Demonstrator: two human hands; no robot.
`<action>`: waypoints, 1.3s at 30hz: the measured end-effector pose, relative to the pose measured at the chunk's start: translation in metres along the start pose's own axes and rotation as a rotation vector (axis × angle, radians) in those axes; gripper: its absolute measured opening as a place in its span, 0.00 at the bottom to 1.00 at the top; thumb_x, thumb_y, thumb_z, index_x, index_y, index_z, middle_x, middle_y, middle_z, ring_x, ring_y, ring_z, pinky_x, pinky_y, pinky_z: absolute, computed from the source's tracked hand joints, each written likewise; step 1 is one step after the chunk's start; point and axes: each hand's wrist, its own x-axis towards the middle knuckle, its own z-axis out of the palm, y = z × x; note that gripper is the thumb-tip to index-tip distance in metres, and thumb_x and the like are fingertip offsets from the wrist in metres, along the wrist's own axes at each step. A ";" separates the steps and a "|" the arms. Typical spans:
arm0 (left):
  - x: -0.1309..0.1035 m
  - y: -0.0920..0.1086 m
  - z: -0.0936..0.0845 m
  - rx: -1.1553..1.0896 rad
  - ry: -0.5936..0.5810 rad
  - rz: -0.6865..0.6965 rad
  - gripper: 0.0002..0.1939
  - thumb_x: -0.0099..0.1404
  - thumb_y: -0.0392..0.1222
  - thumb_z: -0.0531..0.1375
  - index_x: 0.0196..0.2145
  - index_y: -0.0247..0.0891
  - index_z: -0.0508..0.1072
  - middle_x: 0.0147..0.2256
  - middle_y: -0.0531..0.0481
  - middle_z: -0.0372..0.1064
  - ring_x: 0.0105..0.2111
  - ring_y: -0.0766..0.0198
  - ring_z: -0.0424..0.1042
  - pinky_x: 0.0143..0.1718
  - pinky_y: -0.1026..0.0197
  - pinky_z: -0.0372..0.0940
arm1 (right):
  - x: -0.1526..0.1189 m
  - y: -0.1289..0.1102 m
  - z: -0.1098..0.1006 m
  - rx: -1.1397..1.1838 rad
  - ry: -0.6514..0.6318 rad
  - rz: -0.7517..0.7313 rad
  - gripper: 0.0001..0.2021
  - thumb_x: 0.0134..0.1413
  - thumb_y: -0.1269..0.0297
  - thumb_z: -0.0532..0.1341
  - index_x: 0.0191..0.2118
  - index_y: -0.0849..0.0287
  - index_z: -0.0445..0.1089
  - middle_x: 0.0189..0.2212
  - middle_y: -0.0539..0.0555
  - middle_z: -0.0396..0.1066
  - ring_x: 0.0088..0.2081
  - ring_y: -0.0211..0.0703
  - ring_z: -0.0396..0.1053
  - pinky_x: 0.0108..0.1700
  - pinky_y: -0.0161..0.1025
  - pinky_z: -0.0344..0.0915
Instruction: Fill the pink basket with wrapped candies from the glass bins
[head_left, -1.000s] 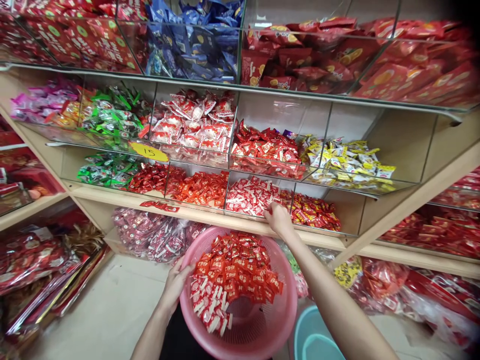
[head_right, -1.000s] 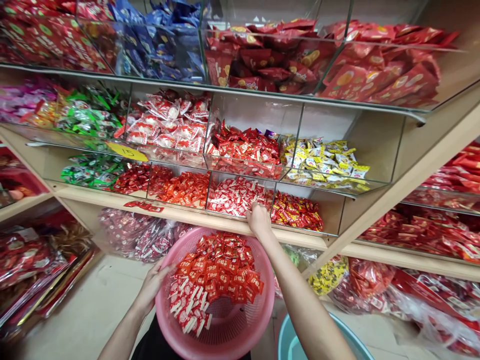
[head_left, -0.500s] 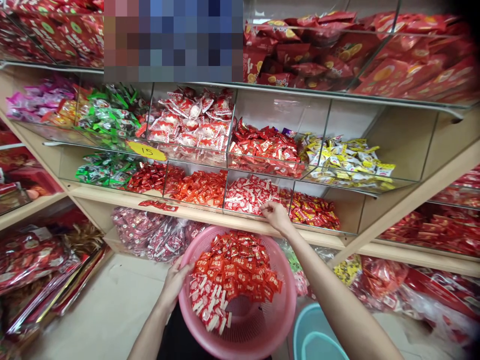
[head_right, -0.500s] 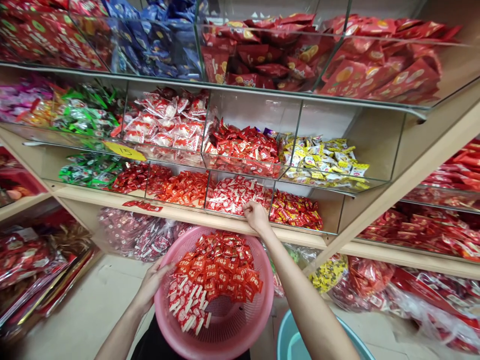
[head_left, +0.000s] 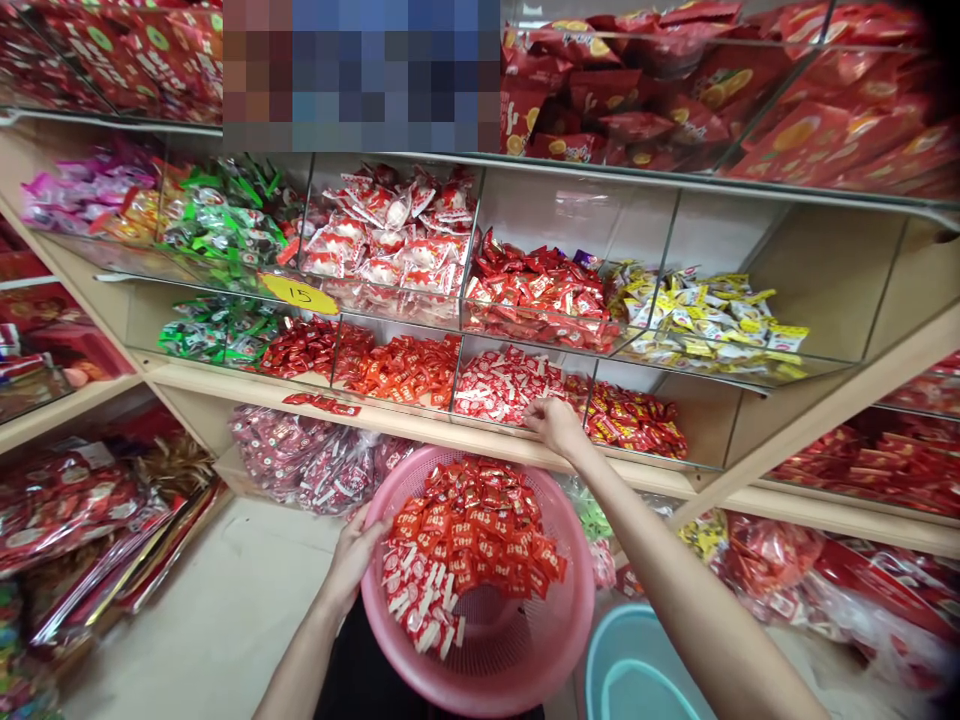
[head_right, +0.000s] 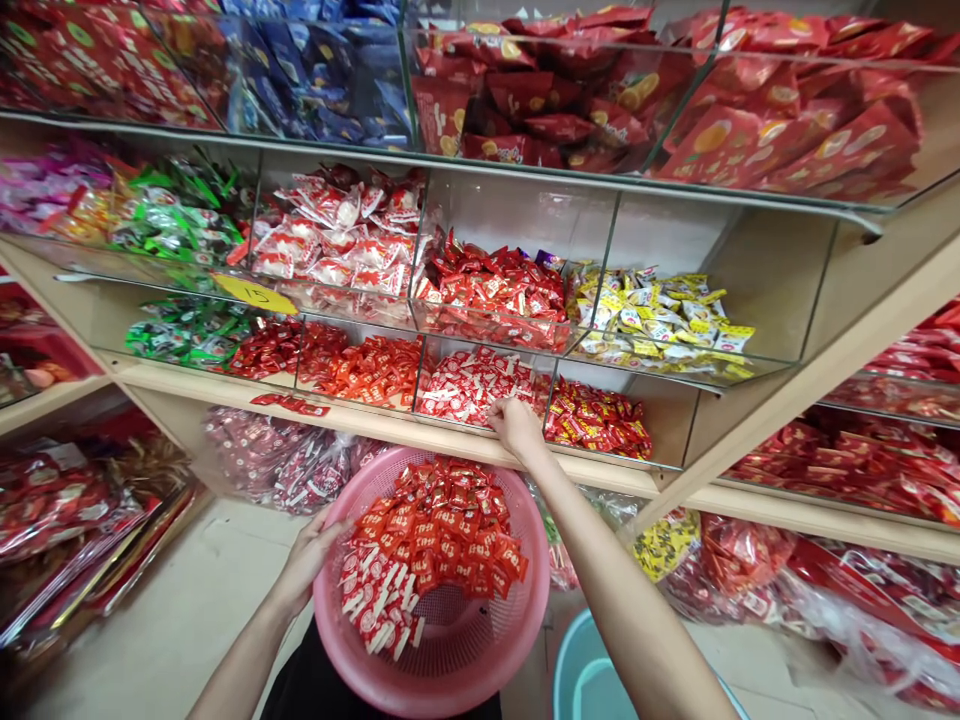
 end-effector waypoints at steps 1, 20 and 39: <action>0.000 0.000 0.000 0.003 0.000 0.004 0.33 0.47 0.47 0.67 0.51 0.38 0.69 0.40 0.44 0.75 0.36 0.54 0.74 0.41 0.55 0.65 | -0.004 -0.003 -0.003 -0.005 0.020 -0.022 0.06 0.48 0.72 0.58 0.27 0.58 0.73 0.26 0.52 0.72 0.30 0.39 0.67 0.34 0.34 0.58; 0.001 -0.003 0.001 0.044 0.041 0.015 0.29 0.49 0.46 0.65 0.49 0.34 0.69 0.40 0.43 0.74 0.39 0.53 0.73 0.42 0.55 0.64 | -0.178 -0.072 0.106 0.699 -0.308 0.058 0.08 0.50 0.68 0.56 0.23 0.59 0.67 0.23 0.50 0.67 0.27 0.38 0.63 0.31 0.34 0.58; 0.002 -0.006 0.000 0.036 0.050 0.015 0.29 0.50 0.45 0.65 0.50 0.35 0.69 0.39 0.45 0.75 0.38 0.54 0.73 0.40 0.58 0.64 | -0.213 -0.067 0.119 0.524 -0.442 0.208 0.09 0.46 0.73 0.55 0.23 0.59 0.71 0.23 0.50 0.72 0.28 0.39 0.68 0.31 0.33 0.57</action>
